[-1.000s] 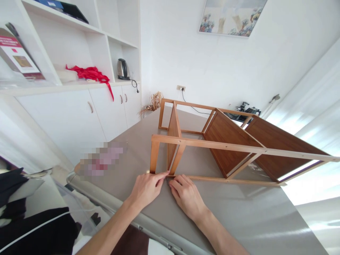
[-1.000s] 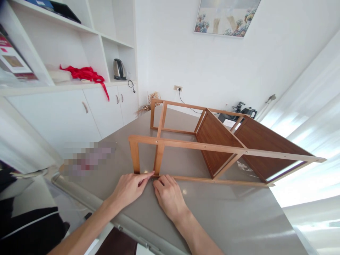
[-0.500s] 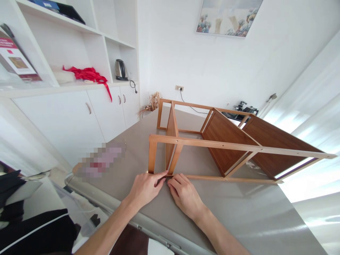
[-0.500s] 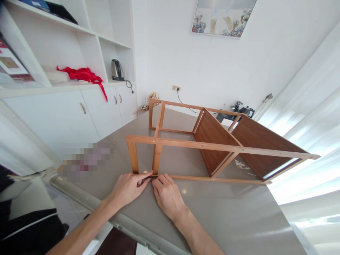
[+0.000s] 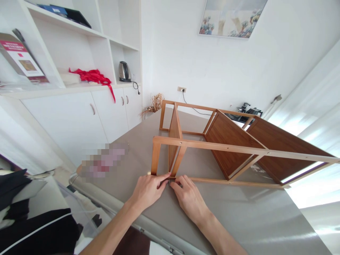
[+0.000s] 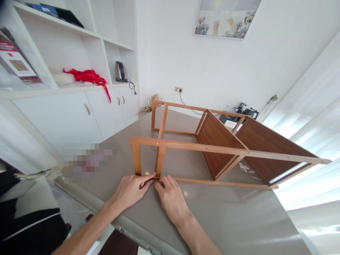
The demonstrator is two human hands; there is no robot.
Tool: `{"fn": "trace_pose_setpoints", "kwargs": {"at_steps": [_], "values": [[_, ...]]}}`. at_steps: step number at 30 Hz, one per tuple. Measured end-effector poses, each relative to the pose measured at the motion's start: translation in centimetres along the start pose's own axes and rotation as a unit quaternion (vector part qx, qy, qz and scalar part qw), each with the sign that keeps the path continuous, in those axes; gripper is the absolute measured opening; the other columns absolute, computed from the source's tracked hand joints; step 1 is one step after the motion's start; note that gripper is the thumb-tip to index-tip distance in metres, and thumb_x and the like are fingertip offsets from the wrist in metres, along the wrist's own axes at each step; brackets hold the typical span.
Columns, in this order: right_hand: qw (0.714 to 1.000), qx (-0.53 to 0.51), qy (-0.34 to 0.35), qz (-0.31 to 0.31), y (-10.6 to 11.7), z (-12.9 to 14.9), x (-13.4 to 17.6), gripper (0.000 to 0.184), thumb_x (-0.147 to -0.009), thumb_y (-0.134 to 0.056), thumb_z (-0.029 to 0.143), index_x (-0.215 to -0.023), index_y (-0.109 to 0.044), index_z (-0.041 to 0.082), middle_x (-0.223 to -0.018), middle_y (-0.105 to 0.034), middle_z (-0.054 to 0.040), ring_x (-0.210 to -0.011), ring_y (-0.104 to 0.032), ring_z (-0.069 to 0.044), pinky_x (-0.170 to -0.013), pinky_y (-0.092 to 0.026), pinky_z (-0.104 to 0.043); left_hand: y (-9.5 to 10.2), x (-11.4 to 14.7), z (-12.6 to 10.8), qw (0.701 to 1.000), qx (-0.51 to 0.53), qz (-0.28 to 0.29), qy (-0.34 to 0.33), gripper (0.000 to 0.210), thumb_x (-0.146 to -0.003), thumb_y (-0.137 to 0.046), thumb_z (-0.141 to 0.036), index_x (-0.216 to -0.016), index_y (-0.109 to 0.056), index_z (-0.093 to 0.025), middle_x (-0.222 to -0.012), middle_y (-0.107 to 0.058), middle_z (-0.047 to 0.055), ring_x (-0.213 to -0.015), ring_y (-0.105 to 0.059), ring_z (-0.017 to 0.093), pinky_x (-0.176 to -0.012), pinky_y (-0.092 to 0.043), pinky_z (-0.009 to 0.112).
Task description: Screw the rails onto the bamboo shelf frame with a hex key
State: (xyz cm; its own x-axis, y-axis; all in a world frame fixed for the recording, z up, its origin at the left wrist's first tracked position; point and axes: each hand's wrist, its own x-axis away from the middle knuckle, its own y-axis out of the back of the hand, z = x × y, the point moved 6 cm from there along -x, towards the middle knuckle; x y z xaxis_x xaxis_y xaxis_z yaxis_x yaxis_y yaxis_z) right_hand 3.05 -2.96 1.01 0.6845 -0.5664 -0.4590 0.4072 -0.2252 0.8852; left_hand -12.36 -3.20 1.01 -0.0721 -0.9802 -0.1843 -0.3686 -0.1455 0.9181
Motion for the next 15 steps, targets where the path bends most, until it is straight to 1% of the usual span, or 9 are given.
{"fn": "trace_pose_setpoints", "kwargs": {"at_steps": [7, 10, 15], "values": [[0.999, 0.036, 0.014, -0.004, 0.1, 0.5, 0.0, 0.017, -0.096, -0.057, 0.006, -0.1, -0.066, 0.019, -0.097, -0.061, -0.0058, -0.086, -0.053, -0.021, -0.077, -0.048, -0.035, -0.1, 0.1, 0.0, 1.0, 0.008, 0.001, 0.001, 0.034, -0.099, -0.054, -0.036, -0.129, -0.068, -0.044, -0.075, -0.079, -0.001, -0.069, -0.074, 0.019, -0.059, -0.041, 0.025], [0.997, 0.066, 0.027, -0.004, 0.3, 1.0, 0.0, 0.017, -0.098, -0.054, 0.007, -0.101, -0.065, 0.02, -0.096, -0.061, -0.0064, -0.087, -0.053, -0.022, -0.077, -0.047, -0.035, -0.1, 0.1, 0.0, 1.0, 0.012, 0.004, 0.002, 0.034, -0.099, -0.054, -0.036, -0.129, -0.069, -0.043, -0.075, -0.079, 0.0, -0.07, -0.075, 0.019, -0.06, -0.042, 0.025], [0.991, 0.118, 0.058, -0.006, 0.5, 1.9, -0.2, 0.022, -0.098, -0.048, 0.003, -0.097, -0.064, 0.019, -0.09, -0.06, -0.0071, -0.083, -0.053, -0.024, -0.076, -0.046, -0.038, -0.2, 0.1, 0.0, 1.0, 0.017, 0.004, -0.003, 0.035, -0.1, -0.053, -0.037, -0.13, -0.068, -0.042, -0.076, -0.079, 0.002, -0.072, -0.075, 0.019, -0.062, -0.044, 0.026]]}}
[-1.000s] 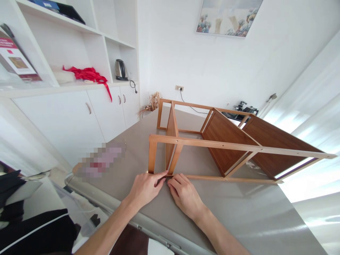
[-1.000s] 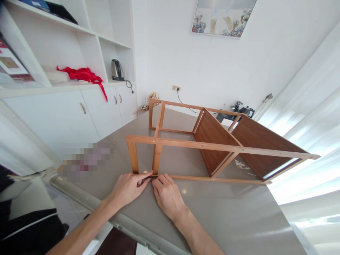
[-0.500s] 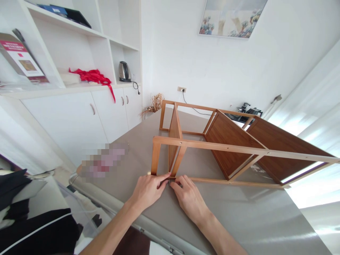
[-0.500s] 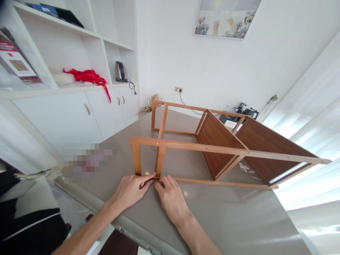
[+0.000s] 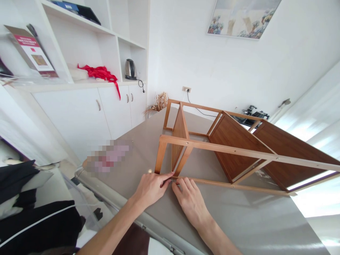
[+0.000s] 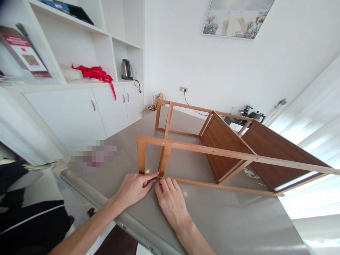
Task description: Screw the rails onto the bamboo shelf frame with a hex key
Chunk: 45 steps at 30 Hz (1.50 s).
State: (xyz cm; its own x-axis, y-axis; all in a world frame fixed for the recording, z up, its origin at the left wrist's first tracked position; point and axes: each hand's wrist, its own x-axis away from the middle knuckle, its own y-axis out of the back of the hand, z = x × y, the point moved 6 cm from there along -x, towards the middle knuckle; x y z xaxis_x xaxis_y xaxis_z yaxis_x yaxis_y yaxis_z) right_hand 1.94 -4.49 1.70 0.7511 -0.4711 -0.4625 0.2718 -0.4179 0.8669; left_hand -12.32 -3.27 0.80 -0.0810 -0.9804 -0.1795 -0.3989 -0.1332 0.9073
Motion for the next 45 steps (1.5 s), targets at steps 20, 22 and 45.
{"fn": "trace_pose_setpoints", "kwargs": {"at_steps": [20, 22, 45], "values": [[0.993, -0.097, -0.063, -0.029, -0.3, -0.9, 0.2, 0.023, -0.102, -0.046, 0.011, -0.094, -0.066, 0.02, -0.085, -0.063, -0.0053, -0.082, -0.055, -0.021, -0.074, -0.042, -0.035, 0.0, 0.0, 0.1, 1.0, 0.005, -0.001, -0.001, 0.035, -0.1, -0.052, -0.037, -0.13, -0.068, -0.042, -0.08, -0.08, 0.001, -0.072, -0.075, 0.019, -0.062, -0.044, 0.026], [0.99, -0.118, -0.071, -0.029, -0.4, -1.0, 0.2, 0.024, -0.103, -0.047, 0.012, -0.092, -0.066, 0.02, -0.081, -0.062, -0.0044, -0.082, -0.056, -0.021, -0.075, -0.043, -0.035, 0.0, 0.0, 0.1, 1.0, 0.002, 0.001, -0.002, 0.035, -0.1, -0.051, -0.037, -0.13, -0.069, -0.041, -0.079, -0.08, 0.002, -0.072, -0.075, 0.019, -0.061, -0.044, 0.025], [0.922, -0.337, -0.187, -0.026, 0.0, -3.6, 0.7, 0.024, -0.092, -0.053, 0.011, -0.106, -0.067, 0.025, -0.079, -0.064, 0.0019, -0.068, -0.061, -0.013, -0.066, -0.05, -0.023, -0.2, 0.1, 0.3, 1.0, -0.003, -0.02, -0.008, 0.033, -0.1, -0.052, -0.04, -0.128, -0.068, -0.047, -0.074, -0.079, -0.003, -0.067, -0.074, 0.019, -0.056, -0.036, 0.027]]}}
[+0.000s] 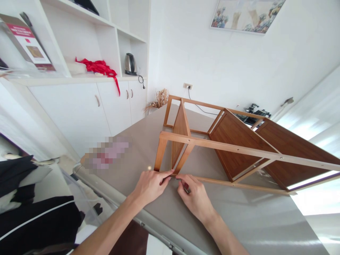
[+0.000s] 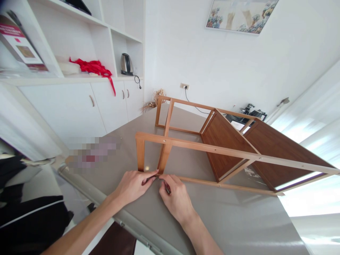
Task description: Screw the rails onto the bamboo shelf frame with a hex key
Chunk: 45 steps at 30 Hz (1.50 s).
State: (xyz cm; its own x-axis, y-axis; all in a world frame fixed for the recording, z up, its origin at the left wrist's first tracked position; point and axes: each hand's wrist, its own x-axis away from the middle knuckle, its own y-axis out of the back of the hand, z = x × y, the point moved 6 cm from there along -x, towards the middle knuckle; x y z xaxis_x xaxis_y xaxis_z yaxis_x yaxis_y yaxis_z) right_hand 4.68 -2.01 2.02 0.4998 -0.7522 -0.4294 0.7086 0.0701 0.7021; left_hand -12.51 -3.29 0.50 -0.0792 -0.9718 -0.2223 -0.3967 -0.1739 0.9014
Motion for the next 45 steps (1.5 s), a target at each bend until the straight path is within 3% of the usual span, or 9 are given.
{"fn": "trace_pose_setpoints", "kwargs": {"at_steps": [3, 9, 14, 19, 27, 45], "values": [[1.0, -0.011, -0.016, 0.002, 0.1, -0.1, 0.0, 0.023, -0.089, -0.054, 0.011, -0.102, -0.068, 0.024, -0.072, -0.062, 0.0036, -0.063, -0.059, -0.012, -0.064, -0.048, -0.022, 0.1, 0.0, -0.1, 1.0, 0.0, 0.002, 0.0, 0.034, -0.1, -0.052, -0.039, -0.128, -0.068, -0.047, -0.073, -0.079, -0.003, -0.067, -0.074, 0.019, -0.056, -0.035, 0.027], [0.999, -0.039, -0.022, -0.012, -0.1, -0.7, -0.4, 0.019, -0.09, -0.055, 0.016, -0.092, -0.073, 0.021, -0.084, -0.074, -0.0021, -0.068, -0.066, -0.015, -0.071, -0.055, -0.026, 0.1, -0.1, -0.1, 1.0, -0.004, 0.003, 0.001, 0.034, -0.099, -0.052, -0.039, -0.129, -0.069, -0.044, -0.07, -0.077, -0.002, -0.064, -0.072, 0.018, -0.055, -0.034, 0.027], [0.993, -0.09, -0.072, 0.003, -0.7, -1.7, -0.3, 0.018, -0.09, -0.062, 0.019, -0.1, -0.077, 0.022, -0.095, -0.079, -0.0036, -0.077, -0.074, -0.019, -0.077, -0.061, -0.03, 0.2, -0.1, -0.2, 1.0, 0.0, 0.001, -0.001, 0.034, -0.099, -0.053, -0.038, -0.129, -0.068, -0.045, -0.072, -0.078, -0.001, -0.064, -0.073, 0.018, -0.056, -0.034, 0.026], [0.995, -0.086, -0.037, 0.02, -0.7, -1.5, -0.3, 0.02, -0.097, -0.061, 0.021, -0.106, -0.078, 0.024, -0.106, -0.079, -0.0034, -0.092, -0.077, -0.021, -0.085, -0.061, -0.031, 0.1, -0.1, -0.2, 1.0, 0.003, 0.008, -0.002, 0.035, -0.1, -0.052, -0.037, -0.131, -0.067, -0.045, -0.072, -0.078, -0.001, -0.065, -0.073, 0.018, -0.056, -0.035, 0.026], [0.997, -0.066, 0.034, 0.02, -0.8, -0.8, -0.2, 0.017, -0.1, -0.06, 0.02, -0.106, -0.075, 0.023, -0.101, -0.078, -0.003, -0.092, -0.074, -0.018, -0.085, -0.058, -0.028, -0.1, -0.1, 0.0, 1.0, -0.002, 0.014, 0.001, 0.036, -0.1, -0.052, -0.038, -0.131, -0.066, -0.045, -0.074, -0.079, -0.001, -0.067, -0.074, 0.018, -0.058, -0.041, 0.025], [0.998, -0.047, -0.015, 0.035, -1.3, -0.2, -0.8, 0.019, -0.099, -0.059, 0.027, -0.092, -0.075, 0.022, -0.088, -0.076, -0.0025, -0.076, -0.07, -0.017, -0.078, -0.056, -0.026, 0.0, 0.0, -0.1, 1.0, 0.014, 0.009, 0.005, 0.035, -0.099, -0.054, -0.034, -0.13, -0.068, -0.044, -0.086, -0.082, 0.001, -0.077, -0.077, 0.021, -0.065, -0.048, 0.027]]}}
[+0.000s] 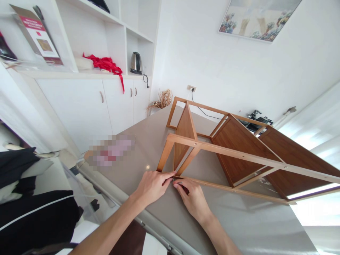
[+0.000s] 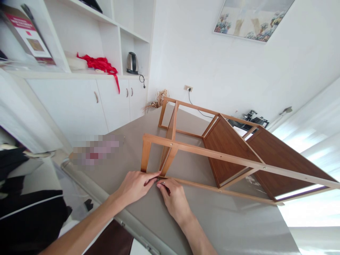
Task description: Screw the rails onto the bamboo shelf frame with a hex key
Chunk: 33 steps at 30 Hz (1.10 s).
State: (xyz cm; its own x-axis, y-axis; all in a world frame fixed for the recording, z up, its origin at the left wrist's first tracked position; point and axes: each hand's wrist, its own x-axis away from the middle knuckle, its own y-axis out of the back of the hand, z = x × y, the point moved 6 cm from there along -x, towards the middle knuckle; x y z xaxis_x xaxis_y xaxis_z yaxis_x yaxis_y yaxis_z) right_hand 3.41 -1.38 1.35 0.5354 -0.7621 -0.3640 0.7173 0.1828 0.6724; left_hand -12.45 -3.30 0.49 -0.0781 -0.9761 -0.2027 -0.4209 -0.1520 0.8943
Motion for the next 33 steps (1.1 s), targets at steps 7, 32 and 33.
{"fn": "trace_pose_setpoints", "kwargs": {"at_steps": [7, 32, 33], "values": [[1.0, -0.007, -0.019, -0.011, -0.3, -0.4, 0.0, 0.023, -0.1, -0.059, 0.037, -0.092, -0.076, 0.023, -0.087, -0.077, -0.003, -0.069, -0.069, -0.018, -0.07, -0.056, -0.027, 0.1, 0.0, 0.0, 1.0, 0.004, 0.008, 0.001, 0.035, -0.1, -0.052, -0.035, -0.13, -0.069, -0.042, -0.087, -0.082, 0.003, -0.077, -0.077, 0.022, -0.063, -0.048, 0.027], [0.988, 0.103, 0.1, 0.051, 0.1, 0.2, -0.3, 0.016, -0.105, -0.053, 0.032, -0.099, -0.066, 0.024, -0.09, -0.069, -0.0033, -0.08, -0.066, -0.018, -0.075, -0.054, -0.029, -0.3, 0.0, 0.2, 1.0, -0.002, 0.0, -0.008, 0.038, -0.098, -0.051, -0.034, -0.132, -0.067, -0.041, -0.081, -0.08, 0.002, -0.072, -0.075, 0.021, -0.063, -0.045, 0.027], [0.988, 0.103, 0.103, 0.048, 0.1, 0.2, -0.3, 0.016, -0.104, -0.054, 0.033, -0.099, -0.066, 0.024, -0.09, -0.069, -0.0036, -0.08, -0.066, -0.018, -0.075, -0.054, -0.03, -0.3, 0.0, 0.2, 1.0, -0.001, 0.0, -0.009, 0.037, -0.098, -0.051, -0.033, -0.131, -0.068, -0.041, -0.08, -0.08, 0.003, -0.072, -0.075, 0.021, -0.063, -0.046, 0.027]]}}
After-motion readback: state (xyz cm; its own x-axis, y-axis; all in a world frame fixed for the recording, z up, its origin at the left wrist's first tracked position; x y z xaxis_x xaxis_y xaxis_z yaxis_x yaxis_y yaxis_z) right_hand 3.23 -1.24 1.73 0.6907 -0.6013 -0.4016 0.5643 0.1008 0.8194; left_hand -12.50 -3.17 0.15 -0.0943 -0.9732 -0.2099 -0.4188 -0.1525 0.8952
